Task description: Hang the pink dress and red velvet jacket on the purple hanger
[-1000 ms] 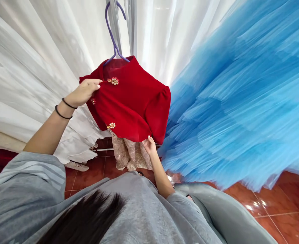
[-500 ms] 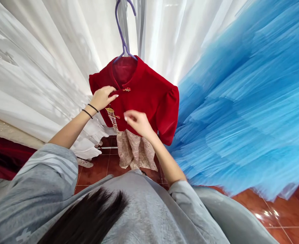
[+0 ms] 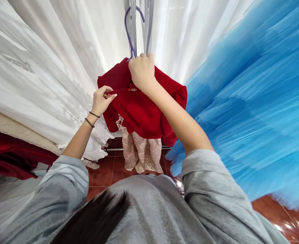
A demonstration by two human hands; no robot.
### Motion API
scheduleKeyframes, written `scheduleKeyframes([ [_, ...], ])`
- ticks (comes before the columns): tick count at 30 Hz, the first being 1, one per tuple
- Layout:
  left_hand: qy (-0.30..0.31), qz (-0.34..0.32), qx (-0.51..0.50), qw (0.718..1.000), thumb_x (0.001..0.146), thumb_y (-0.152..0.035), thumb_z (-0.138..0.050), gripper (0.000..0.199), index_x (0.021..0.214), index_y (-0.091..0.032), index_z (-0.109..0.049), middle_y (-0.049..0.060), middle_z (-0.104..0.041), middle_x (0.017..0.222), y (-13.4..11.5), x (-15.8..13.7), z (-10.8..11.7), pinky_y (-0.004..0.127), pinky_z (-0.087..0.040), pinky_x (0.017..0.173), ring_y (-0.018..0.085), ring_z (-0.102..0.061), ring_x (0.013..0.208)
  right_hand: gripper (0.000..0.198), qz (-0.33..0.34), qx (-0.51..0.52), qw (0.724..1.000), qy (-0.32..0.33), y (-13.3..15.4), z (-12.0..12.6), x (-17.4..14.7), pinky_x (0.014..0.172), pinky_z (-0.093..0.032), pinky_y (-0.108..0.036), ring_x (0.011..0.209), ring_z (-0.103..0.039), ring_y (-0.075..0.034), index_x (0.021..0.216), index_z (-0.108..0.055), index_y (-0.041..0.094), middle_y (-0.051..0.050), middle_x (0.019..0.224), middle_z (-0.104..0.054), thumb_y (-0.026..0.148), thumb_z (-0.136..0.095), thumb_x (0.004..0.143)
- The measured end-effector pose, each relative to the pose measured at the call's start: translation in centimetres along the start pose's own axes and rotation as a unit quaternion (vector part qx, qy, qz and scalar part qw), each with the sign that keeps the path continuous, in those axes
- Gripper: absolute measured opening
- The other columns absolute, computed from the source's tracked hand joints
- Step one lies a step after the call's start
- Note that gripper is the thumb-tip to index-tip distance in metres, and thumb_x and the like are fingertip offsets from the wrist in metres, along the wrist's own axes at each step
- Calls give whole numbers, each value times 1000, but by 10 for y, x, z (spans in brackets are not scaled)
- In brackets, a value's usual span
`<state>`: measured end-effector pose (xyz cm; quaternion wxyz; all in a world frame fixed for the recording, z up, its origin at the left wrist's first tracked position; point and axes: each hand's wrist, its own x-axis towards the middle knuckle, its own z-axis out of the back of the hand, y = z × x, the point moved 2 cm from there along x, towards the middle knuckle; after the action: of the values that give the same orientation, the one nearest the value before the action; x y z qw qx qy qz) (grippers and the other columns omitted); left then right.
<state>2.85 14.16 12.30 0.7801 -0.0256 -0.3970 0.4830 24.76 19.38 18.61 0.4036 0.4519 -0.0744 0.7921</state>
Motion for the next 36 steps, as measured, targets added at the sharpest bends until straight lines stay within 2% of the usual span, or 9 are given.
scheduleKeyframes([
  [5, 47, -7, 75, 996, 87, -35, -65, 26, 106, -17, -61, 13, -68, 113, 1, 9, -20, 39, -47, 96, 26, -63, 106, 53, 20, -95, 993, 66, 14, 2, -20, 106, -37, -57, 100, -65, -25, 54, -56, 13, -6, 68, -62, 27, -39, 102],
  [8, 16, -16, 112, 993, 84, -56, -68, 49, 115, -20, -59, 17, -62, 126, 8, 7, -11, 45, -43, 102, 34, -53, 128, 28, 25, -136, 989, 53, 37, 28, -51, 104, -40, -60, 114, -59, -34, 90, -71, 17, -12, 105, -70, 29, -47, 99],
  [12, -78, 37, 54, 995, 84, -82, -50, 72, 119, -20, -58, 14, -59, 133, 48, 11, 17, 45, -35, 108, 29, -23, 151, 47, -26, -185, 982, 29, 35, 68, -100, 112, -29, -64, 137, -40, -39, 138, -54, 23, -13, 151, -49, 47, -47, 98],
  [18, -61, 111, -129, 984, 82, -77, -54, 70, 121, -19, -53, 12, -66, 121, 95, 6, 5, 37, -51, 101, 22, -62, 118, 65, -157, -197, 968, 5, -36, 66, -121, 107, -29, -66, 127, -46, -41, 142, -45, 10, -24, 140, -53, 53, -50, 94],
  [23, -118, 111, -112, 980, 85, -74, -51, 63, 115, -18, -55, 13, -67, 116, 86, -32, 1, 37, -56, 100, 24, -65, 116, 62, -176, -168, 970, 7, -55, 53, -106, 109, -28, -66, 129, -44, -40, 142, -45, 10, -24, 137, -53, 49, -49, 94],
  [27, -102, 108, -137, 979, 83, -70, -56, 65, 119, -15, -54, 15, -66, 119, 86, -53, 9, 38, -53, 104, 25, -64, 118, 71, -193, -179, 964, -39, -27, 57, -120, 115, -22, -67, 145, -30, -41, 154, -32, 13, -24, 156, -35, 50, -46, 96],
  [29, -143, 102, -113, 978, 84, -60, -60, 66, 130, -15, -48, 18, -60, 132, 78, -59, 8, 40, -48, 111, 26, -58, 127, 78, -205, -176, 958, -92, -1, 49, -136, 117, -22, -68, 152, -20, -41, 159, -25, 15, -22, 163, -23, 56, -43, 95],
  [33, -291, 124, 12, 949, 85, -45, -62, 75, 146, -11, -33, 24, -39, 152, 30, -68, -20, 48, -25, 125, 31, -36, 147, 110, -218, -117, 965, -92, 46, 3, -165, 116, -21, -71, 154, -5, -48, 159, -15, 1, -32, 164, -7, 76, -48, 86],
  [36, -253, 139, 77, 954, 74, -47, -75, 92, 147, -8, -34, 28, -29, 157, -9, -65, -59, 55, -11, 126, 39, -21, 153, 122, -254, -95, 962, -34, 51, -29, -170, 114, -13, -75, 151, -5, -55, 156, -16, -8, -41, 160, -4, 75, -63, 79],
])
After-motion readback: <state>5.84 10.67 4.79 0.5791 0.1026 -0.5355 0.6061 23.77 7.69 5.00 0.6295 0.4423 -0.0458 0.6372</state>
